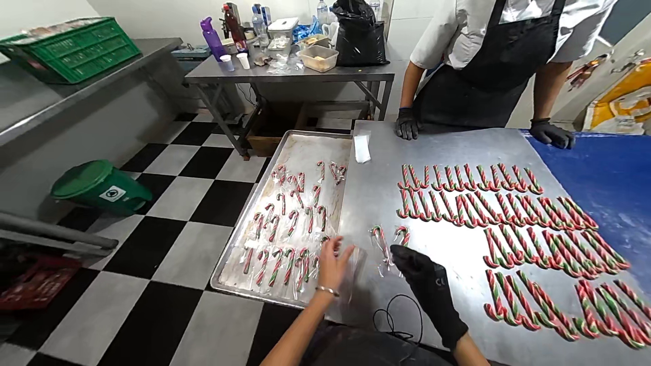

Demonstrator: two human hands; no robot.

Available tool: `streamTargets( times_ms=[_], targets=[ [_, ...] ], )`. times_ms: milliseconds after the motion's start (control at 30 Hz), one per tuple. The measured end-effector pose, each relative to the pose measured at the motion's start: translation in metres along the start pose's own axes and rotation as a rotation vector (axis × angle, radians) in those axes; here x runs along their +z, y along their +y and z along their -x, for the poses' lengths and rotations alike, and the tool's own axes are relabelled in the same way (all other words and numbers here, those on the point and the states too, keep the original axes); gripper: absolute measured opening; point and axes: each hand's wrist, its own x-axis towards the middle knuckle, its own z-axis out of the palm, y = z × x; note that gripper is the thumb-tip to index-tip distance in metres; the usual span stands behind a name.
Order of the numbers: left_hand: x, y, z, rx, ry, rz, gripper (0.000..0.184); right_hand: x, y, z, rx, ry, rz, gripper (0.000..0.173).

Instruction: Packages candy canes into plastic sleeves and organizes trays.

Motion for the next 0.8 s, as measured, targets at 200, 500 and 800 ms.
streamTargets(
  times_ms=[200,500,800],
  targets=[
    [0.002,-0.05,-0.048,-0.255,0.007,-0.112,0.045,0.04,0.056,-0.02,0.017,0.08,0.046,0.029],
    [-0.003,-0.057,-0.039,-0.121,0.114,0.063,0.024,-0.084,0.113,0.011,0.202,0.243,0.852,0.059],
    [-0.015,-0.022,-0.025,0.016,0.157,0.24,0.016,0.002,0.071,0.003,0.339,-0.051,1.055,0.047]
  ],
)
